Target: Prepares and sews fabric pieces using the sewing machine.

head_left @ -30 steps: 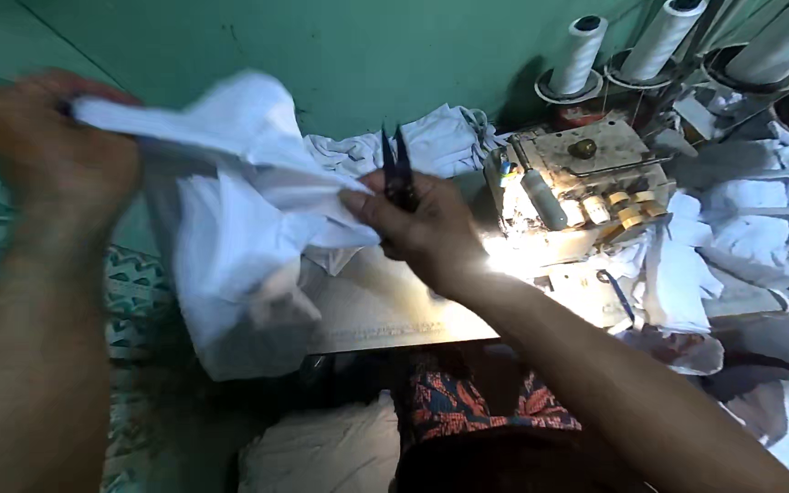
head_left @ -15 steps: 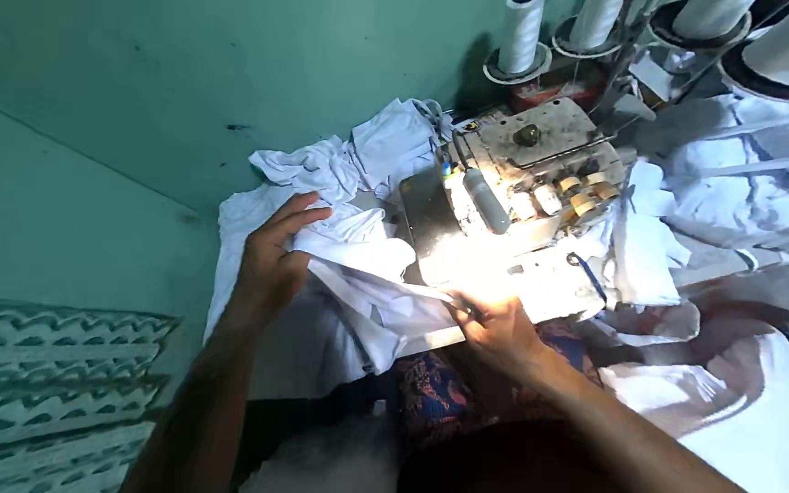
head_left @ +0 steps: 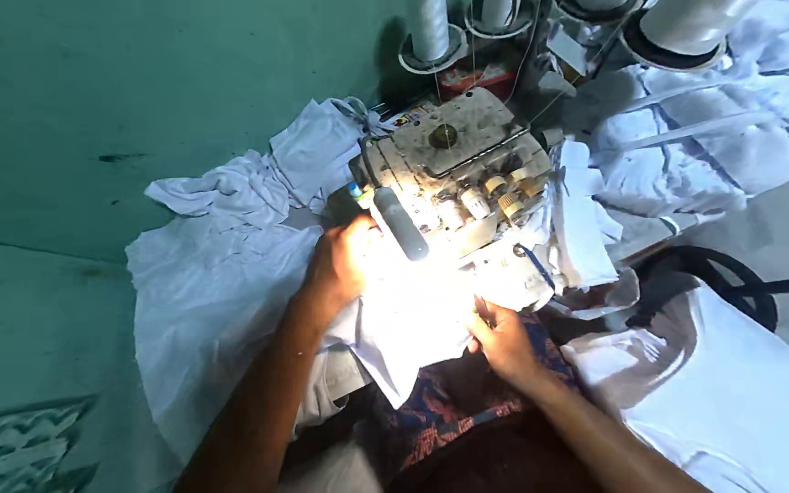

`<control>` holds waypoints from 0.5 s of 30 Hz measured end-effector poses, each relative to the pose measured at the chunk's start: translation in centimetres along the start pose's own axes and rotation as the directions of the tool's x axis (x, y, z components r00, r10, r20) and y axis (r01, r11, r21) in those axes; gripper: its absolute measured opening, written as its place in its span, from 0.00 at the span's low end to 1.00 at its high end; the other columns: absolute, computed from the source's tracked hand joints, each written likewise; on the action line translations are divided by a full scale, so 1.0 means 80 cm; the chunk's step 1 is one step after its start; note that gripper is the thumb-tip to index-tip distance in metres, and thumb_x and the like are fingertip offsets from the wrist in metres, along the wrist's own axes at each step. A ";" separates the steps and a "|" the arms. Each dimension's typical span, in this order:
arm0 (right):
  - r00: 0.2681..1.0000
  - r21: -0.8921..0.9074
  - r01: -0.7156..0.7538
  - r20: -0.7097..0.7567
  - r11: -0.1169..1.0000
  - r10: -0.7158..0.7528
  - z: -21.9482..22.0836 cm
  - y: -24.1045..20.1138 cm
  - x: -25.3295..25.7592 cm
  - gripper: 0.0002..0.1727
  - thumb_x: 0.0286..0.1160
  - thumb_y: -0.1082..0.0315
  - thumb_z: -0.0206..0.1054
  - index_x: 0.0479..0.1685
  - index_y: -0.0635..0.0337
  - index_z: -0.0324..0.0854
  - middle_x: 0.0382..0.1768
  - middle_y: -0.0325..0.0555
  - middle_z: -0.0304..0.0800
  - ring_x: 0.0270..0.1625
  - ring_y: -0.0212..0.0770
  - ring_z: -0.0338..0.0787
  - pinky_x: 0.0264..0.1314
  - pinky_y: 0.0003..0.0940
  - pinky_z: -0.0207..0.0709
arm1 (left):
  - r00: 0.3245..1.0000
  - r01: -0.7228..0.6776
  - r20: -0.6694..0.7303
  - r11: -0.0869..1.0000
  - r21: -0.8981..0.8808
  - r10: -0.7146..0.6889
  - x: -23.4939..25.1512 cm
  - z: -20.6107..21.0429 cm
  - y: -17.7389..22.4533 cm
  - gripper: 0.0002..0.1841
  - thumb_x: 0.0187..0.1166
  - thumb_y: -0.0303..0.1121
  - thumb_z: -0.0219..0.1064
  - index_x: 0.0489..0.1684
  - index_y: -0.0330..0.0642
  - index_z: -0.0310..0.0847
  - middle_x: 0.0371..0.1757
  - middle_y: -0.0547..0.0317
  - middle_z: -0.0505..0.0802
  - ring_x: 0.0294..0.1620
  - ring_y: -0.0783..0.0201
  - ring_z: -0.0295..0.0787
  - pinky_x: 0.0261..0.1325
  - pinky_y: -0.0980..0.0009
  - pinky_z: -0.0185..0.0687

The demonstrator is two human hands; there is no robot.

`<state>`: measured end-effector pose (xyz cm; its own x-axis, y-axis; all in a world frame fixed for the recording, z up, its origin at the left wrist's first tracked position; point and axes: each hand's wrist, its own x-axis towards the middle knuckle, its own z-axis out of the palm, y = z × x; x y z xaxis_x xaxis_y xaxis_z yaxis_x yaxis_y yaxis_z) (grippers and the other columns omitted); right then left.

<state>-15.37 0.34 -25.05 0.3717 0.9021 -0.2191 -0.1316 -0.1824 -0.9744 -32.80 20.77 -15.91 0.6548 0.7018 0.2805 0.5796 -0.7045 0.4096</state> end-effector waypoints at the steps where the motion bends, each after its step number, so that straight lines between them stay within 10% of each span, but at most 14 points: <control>1: 1.000 -0.006 -0.015 0.001 1.000 0.015 -0.004 -0.001 -0.005 0.08 0.81 0.70 0.61 0.36 0.60 0.84 0.19 0.34 0.83 0.18 0.27 0.82 0.22 0.23 0.80 | 0.999 0.026 0.021 0.998 0.062 -0.027 0.002 -0.001 0.009 0.10 0.67 0.29 0.78 0.43 0.38 0.87 0.34 0.48 0.92 0.37 0.51 0.93 0.41 0.46 0.86; 5: 0.999 0.039 0.000 -0.035 0.999 0.001 -0.007 -0.003 -0.015 0.08 0.81 0.66 0.63 0.38 0.58 0.86 0.20 0.32 0.85 0.18 0.26 0.82 0.21 0.21 0.79 | 0.999 0.043 -0.039 0.974 0.223 -0.036 0.014 0.005 0.008 0.09 0.70 0.33 0.72 0.32 0.34 0.86 0.36 0.41 0.91 0.40 0.40 0.92 0.40 0.39 0.83; 10: 1.000 -0.053 -0.008 0.023 0.999 0.009 -0.010 -0.006 0.002 0.10 0.83 0.68 0.60 0.40 0.60 0.86 0.21 0.33 0.83 0.18 0.26 0.81 0.22 0.22 0.79 | 0.985 0.161 -0.113 0.943 0.290 -0.133 0.019 0.020 0.005 0.18 0.74 0.35 0.73 0.53 0.28 0.84 0.62 0.29 0.86 0.67 0.29 0.80 0.65 0.32 0.72; 15: 0.989 -0.320 0.113 0.129 0.941 -0.074 -0.043 -0.005 0.010 0.17 0.85 0.55 0.61 0.41 0.57 0.90 0.35 0.38 0.87 0.31 0.29 0.85 0.37 0.28 0.83 | 0.983 0.099 -0.167 0.989 0.108 -0.080 -0.046 0.029 0.023 0.36 0.67 0.49 0.69 0.73 0.34 0.76 0.78 0.37 0.79 0.83 0.39 0.69 0.84 0.41 0.60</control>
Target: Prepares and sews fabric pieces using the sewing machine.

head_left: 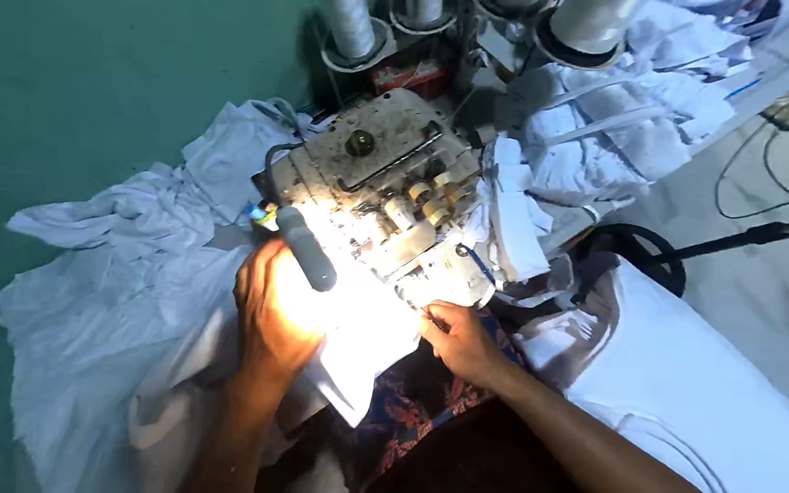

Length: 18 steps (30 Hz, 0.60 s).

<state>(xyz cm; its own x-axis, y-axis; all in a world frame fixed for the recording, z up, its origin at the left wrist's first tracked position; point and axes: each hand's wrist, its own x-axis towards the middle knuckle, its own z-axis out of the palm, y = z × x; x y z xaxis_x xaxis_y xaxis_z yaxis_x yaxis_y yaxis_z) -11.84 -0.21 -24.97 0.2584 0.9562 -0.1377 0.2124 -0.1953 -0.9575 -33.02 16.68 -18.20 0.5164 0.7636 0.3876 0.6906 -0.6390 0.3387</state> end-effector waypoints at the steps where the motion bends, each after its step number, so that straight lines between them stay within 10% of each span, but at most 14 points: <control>1: 0.997 -0.054 0.059 -0.038 0.997 -0.061 -0.011 0.002 -0.002 0.18 0.86 0.53 0.62 0.42 0.56 0.92 0.39 0.38 0.89 0.38 0.29 0.87 0.43 0.28 0.83 | 1.000 -0.009 0.009 0.999 -0.046 0.009 -0.015 0.007 -0.007 0.37 0.67 0.48 0.67 0.75 0.33 0.74 0.80 0.38 0.78 0.86 0.41 0.66 0.88 0.44 0.57; 10: 0.852 -0.436 0.161 -0.392 0.885 -0.348 -0.176 0.024 -0.023 0.10 0.79 0.60 0.70 0.49 0.53 0.91 0.44 0.38 0.91 0.31 0.28 0.84 0.34 0.28 0.83 | 0.995 0.042 -0.078 0.986 -0.160 -0.055 -0.040 -0.003 -0.034 0.28 0.78 0.37 0.64 0.78 0.36 0.75 0.84 0.41 0.76 0.85 0.51 0.72 0.85 0.55 0.69; 18: 0.902 -0.731 0.188 -0.137 0.656 -0.410 -0.211 0.048 -0.027 0.17 0.67 0.63 0.75 0.56 0.52 0.91 0.57 0.48 0.89 0.44 0.43 0.92 0.43 0.46 0.89 | 0.978 -0.101 -0.194 0.991 -0.089 0.082 -0.093 -0.014 0.043 0.22 0.77 0.43 0.65 0.53 0.29 0.87 0.62 0.29 0.88 0.76 0.35 0.78 0.81 0.45 0.68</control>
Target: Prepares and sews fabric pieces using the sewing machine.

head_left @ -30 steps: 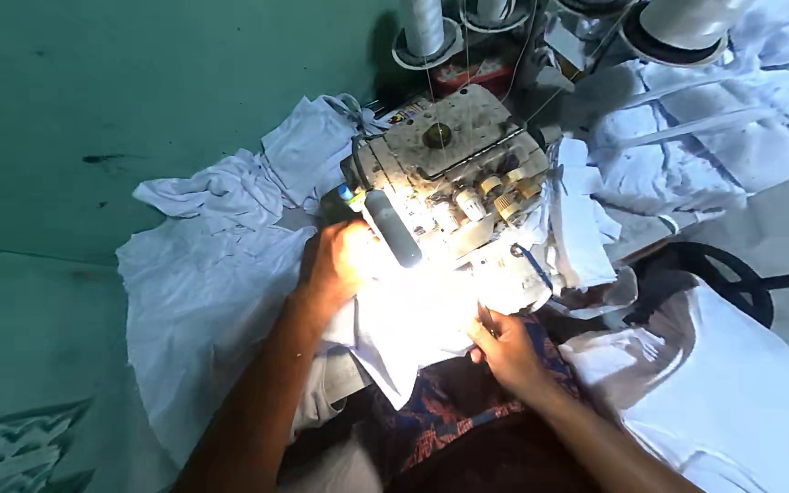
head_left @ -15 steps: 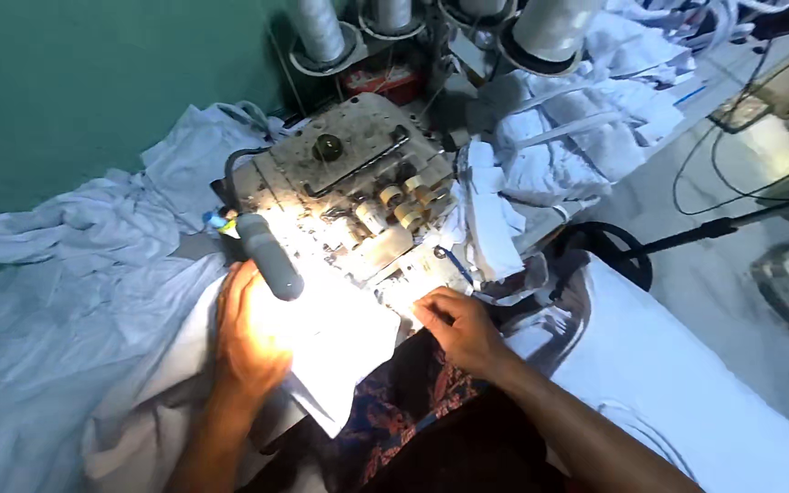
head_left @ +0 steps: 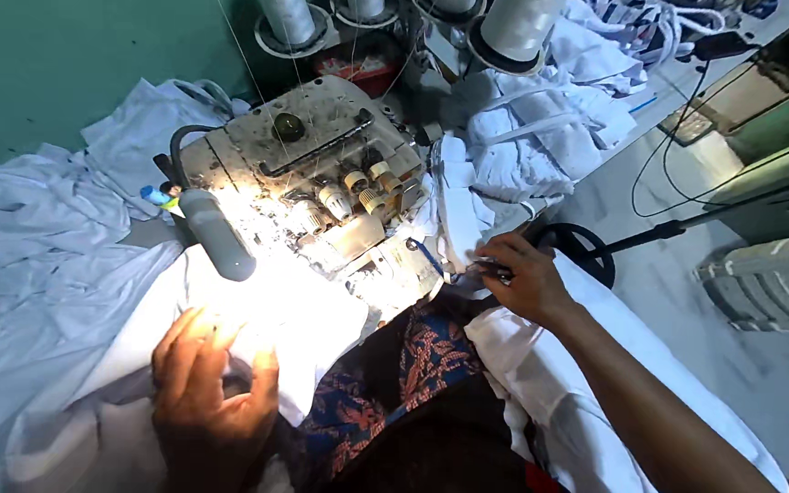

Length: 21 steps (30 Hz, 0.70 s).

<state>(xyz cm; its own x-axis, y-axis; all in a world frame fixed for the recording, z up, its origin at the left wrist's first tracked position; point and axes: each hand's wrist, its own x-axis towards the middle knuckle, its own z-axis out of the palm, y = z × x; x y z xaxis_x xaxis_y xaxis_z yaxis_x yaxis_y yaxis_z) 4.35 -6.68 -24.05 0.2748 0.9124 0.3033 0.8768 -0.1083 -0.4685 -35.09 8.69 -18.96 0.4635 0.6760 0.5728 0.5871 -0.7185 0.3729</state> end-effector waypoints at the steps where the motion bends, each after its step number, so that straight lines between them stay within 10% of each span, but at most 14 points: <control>1: 1.000 -0.011 0.026 0.016 1.000 -0.026 0.002 0.000 0.004 0.17 0.66 0.64 0.76 0.56 0.52 0.91 0.58 0.48 0.89 0.43 0.44 0.92 0.42 0.47 0.90 | 1.000 -0.019 -0.004 1.000 -0.021 0.019 -0.003 0.004 0.010 0.20 0.77 0.42 0.66 0.52 0.32 0.88 0.60 0.33 0.90 0.75 0.37 0.78 0.81 0.45 0.67; 8: 0.991 0.148 -0.027 0.133 0.989 0.007 -0.006 0.012 0.019 0.10 0.76 0.64 0.71 0.50 0.54 0.93 0.53 0.43 0.89 0.46 0.37 0.90 0.49 0.41 0.89 | 0.995 -0.036 0.080 0.972 -0.230 0.055 -0.015 0.043 0.065 0.17 0.79 0.41 0.68 0.63 0.47 0.87 0.64 0.49 0.91 0.66 0.56 0.84 0.67 0.58 0.78; 14: 0.960 0.257 -0.115 0.275 0.959 0.041 -0.018 0.022 0.042 0.11 0.83 0.60 0.68 0.47 0.56 0.91 0.46 0.40 0.88 0.44 0.33 0.88 0.50 0.35 0.87 | 0.952 -0.119 0.214 0.909 -0.400 0.219 -0.004 0.104 0.130 0.15 0.81 0.39 0.67 0.59 0.45 0.90 0.63 0.55 0.92 0.72 0.56 0.84 0.74 0.59 0.81; 21: 0.891 0.018 0.017 0.453 1.000 -0.023 -0.047 0.014 0.109 0.14 0.87 0.57 0.64 0.46 0.58 0.89 0.37 0.45 0.87 0.39 0.44 0.88 0.45 0.50 0.85 | 0.739 -0.032 0.643 0.963 -0.268 0.203 0.054 0.189 0.190 0.31 0.85 0.49 0.61 0.85 0.45 0.71 0.47 0.48 0.94 0.46 0.49 0.94 0.51 0.51 0.88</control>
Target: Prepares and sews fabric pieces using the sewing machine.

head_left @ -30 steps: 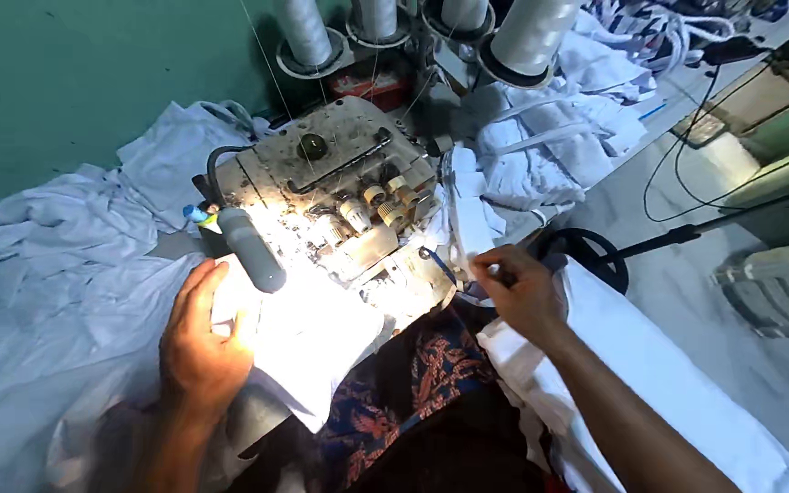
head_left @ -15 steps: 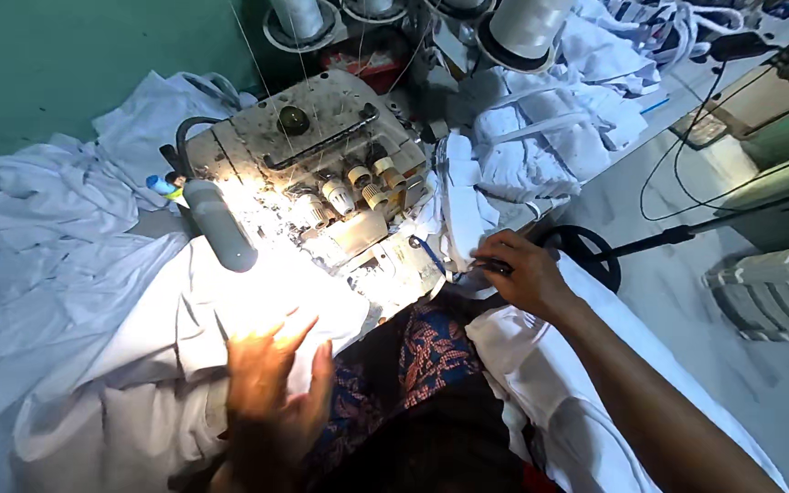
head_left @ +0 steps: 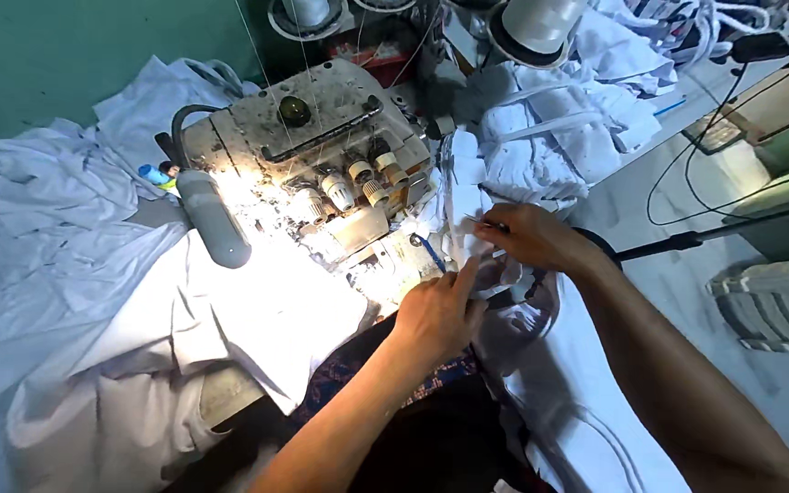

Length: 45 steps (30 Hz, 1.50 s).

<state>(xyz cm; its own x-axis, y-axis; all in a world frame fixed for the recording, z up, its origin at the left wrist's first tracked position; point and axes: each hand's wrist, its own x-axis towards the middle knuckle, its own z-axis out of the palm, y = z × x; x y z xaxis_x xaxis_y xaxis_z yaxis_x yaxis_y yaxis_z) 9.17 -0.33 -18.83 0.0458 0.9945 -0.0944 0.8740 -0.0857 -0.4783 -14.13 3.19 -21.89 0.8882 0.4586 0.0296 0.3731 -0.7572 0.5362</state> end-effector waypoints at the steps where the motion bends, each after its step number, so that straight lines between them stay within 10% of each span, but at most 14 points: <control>1: 0.999 -0.026 -0.001 0.034 1.000 0.002 -0.010 -0.001 0.009 0.15 0.87 0.55 0.63 0.46 0.57 0.90 0.37 0.45 0.88 0.40 0.45 0.89 0.46 0.51 0.84 | 0.992 0.070 0.104 0.997 0.015 -0.072 0.016 -0.002 0.001 0.32 0.86 0.51 0.59 0.89 0.48 0.66 0.50 0.46 0.94 0.47 0.46 0.94 0.50 0.47 0.87; 5: 0.991 -0.106 -0.079 0.104 0.991 0.090 -0.052 -0.012 0.046 0.17 0.89 0.55 0.61 0.52 0.56 0.90 0.44 0.51 0.92 0.49 0.51 0.91 0.56 0.60 0.82 | 0.946 0.162 0.263 0.980 0.117 -0.187 0.042 -0.003 0.000 0.30 0.89 0.54 0.53 0.89 0.57 0.64 0.60 0.45 0.91 0.54 0.44 0.92 0.53 0.44 0.86; 7: 0.980 -0.192 -0.113 -0.181 0.975 0.078 -0.065 -0.018 0.056 0.15 0.87 0.59 0.61 0.51 0.59 0.89 0.47 0.57 0.91 0.51 0.58 0.92 0.55 0.65 0.83 | 0.945 0.145 0.273 0.978 0.148 -0.181 0.038 -0.002 0.001 0.30 0.90 0.52 0.52 0.92 0.59 0.61 0.62 0.44 0.91 0.55 0.43 0.92 0.53 0.44 0.86; 10: 0.718 -0.227 -0.060 -0.687 0.972 -0.116 -0.088 -0.036 0.062 0.14 0.86 0.64 0.60 0.55 0.61 0.89 0.50 0.57 0.88 0.47 0.52 0.90 0.48 0.49 0.85 | 0.970 0.093 0.210 0.987 0.130 -0.119 0.028 0.003 -0.005 0.30 0.88 0.50 0.54 0.90 0.58 0.65 0.58 0.45 0.92 0.51 0.45 0.93 0.49 0.47 0.87; 12: 0.594 -0.255 0.005 -0.777 0.967 -0.208 -0.101 -0.053 0.055 0.13 0.86 0.65 0.62 0.56 0.61 0.88 0.51 0.56 0.85 0.44 0.46 0.87 0.43 0.40 0.82 | 0.985 0.071 0.157 0.997 0.032 -0.075 0.024 0.003 -0.009 0.28 0.87 0.53 0.56 0.85 0.56 0.72 0.56 0.48 0.93 0.50 0.48 0.93 0.50 0.48 0.87; 16: 0.720 -0.271 0.007 -0.667 0.962 -0.193 -0.079 -0.086 -0.006 0.13 0.88 0.67 0.58 0.58 0.63 0.84 0.61 0.58 0.84 0.45 0.48 0.90 0.40 0.45 0.86 | 0.995 0.026 -0.068 0.863 -0.505 -0.069 0.031 0.003 -0.013 0.23 0.90 0.50 0.57 0.65 0.45 0.88 0.49 0.58 0.95 0.45 0.66 0.92 0.53 0.64 0.89; 20: 0.809 -0.181 0.013 -0.576 0.983 -0.116 0.019 -0.083 -0.071 0.12 0.82 0.68 0.60 0.54 0.60 0.87 0.60 0.52 0.90 0.52 0.48 0.94 0.45 0.48 0.90 | 0.955 0.220 0.162 0.225 -0.949 -0.248 0.051 -0.005 -0.015 0.31 0.96 0.51 0.38 0.66 0.35 0.81 0.50 0.50 0.96 0.45 0.57 0.96 0.51 0.59 0.94; 22: 0.839 -0.101 -0.009 -0.542 0.995 -0.047 0.069 -0.084 -0.101 0.13 0.79 0.70 0.61 0.54 0.59 0.88 0.59 0.51 0.93 0.55 0.48 0.95 0.47 0.47 0.91 | 0.917 0.295 0.258 0.080 -0.952 -0.304 0.062 -0.003 -0.020 0.34 0.92 0.60 0.42 0.64 0.38 0.81 0.47 0.49 0.94 0.45 0.57 0.94 0.52 0.58 0.92; 26: 0.880 0.034 -0.031 -0.473 0.999 0.043 0.138 -0.097 -0.145 0.12 0.77 0.71 0.65 0.54 0.57 0.88 0.62 0.47 0.92 0.54 0.42 0.95 0.48 0.41 0.93 | 0.907 0.312 0.288 0.030 -0.950 -0.307 0.074 0.010 -0.033 0.30 0.90 0.57 0.52 0.74 0.39 0.77 0.62 0.47 0.92 0.62 0.54 0.91 0.65 0.53 0.87; 34: 0.944 0.304 0.051 -0.326 0.951 0.053 0.198 -0.152 -0.195 0.08 0.82 0.67 0.64 0.52 0.55 0.86 0.62 0.42 0.92 0.58 0.34 0.93 0.56 0.33 0.91 | 0.903 0.322 0.289 0.056 -0.945 -0.317 0.076 0.010 -0.033 0.16 0.90 0.31 0.59 0.69 0.35 0.79 0.57 0.40 0.92 0.54 0.45 0.94 0.58 0.47 0.92; 39: 0.992 0.543 0.086 -0.123 0.835 -0.022 0.186 -0.157 -0.190 0.13 0.87 0.57 0.65 0.54 0.54 0.88 0.44 0.39 0.93 0.45 0.32 0.92 0.51 0.33 0.89 | 0.897 0.350 0.307 0.089 -0.933 -0.317 0.043 -0.010 -0.029 0.15 0.89 0.28 0.58 0.70 0.34 0.78 0.53 0.39 0.93 0.48 0.46 0.96 0.51 0.50 0.95; 42: 0.958 0.741 0.050 -0.225 0.669 0.178 0.183 -0.155 -0.175 0.16 0.87 0.54 0.64 0.48 0.58 0.88 0.38 0.37 0.92 0.36 0.29 0.89 0.41 0.30 0.88 | 0.918 0.339 0.292 0.153 -0.928 -0.267 -0.013 -0.023 -0.040 0.15 0.90 0.28 0.57 0.68 0.33 0.79 0.51 0.44 0.94 0.46 0.52 0.96 0.51 0.55 0.95; 45: 0.885 0.966 -0.070 -0.055 0.249 0.462 0.182 -0.154 -0.137 0.23 0.88 0.47 0.59 0.47 0.59 0.86 0.29 0.36 0.86 0.19 0.25 0.73 0.20 0.23 0.69 | 0.937 0.300 0.260 0.156 -0.941 -0.234 -0.075 -0.040 -0.050 0.16 0.90 0.27 0.56 0.72 0.33 0.76 0.50 0.44 0.94 0.42 0.53 0.96 0.47 0.56 0.96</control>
<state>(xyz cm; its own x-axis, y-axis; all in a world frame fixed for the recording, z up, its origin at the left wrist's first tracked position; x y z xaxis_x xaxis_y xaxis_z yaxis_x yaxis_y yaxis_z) -9.18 -11.10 -24.60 0.4708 0.8441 -0.2565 -0.2530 -0.1493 -0.9559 -21.79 4.96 -21.48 0.8145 0.4857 -0.3172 0.0723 0.4576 0.8862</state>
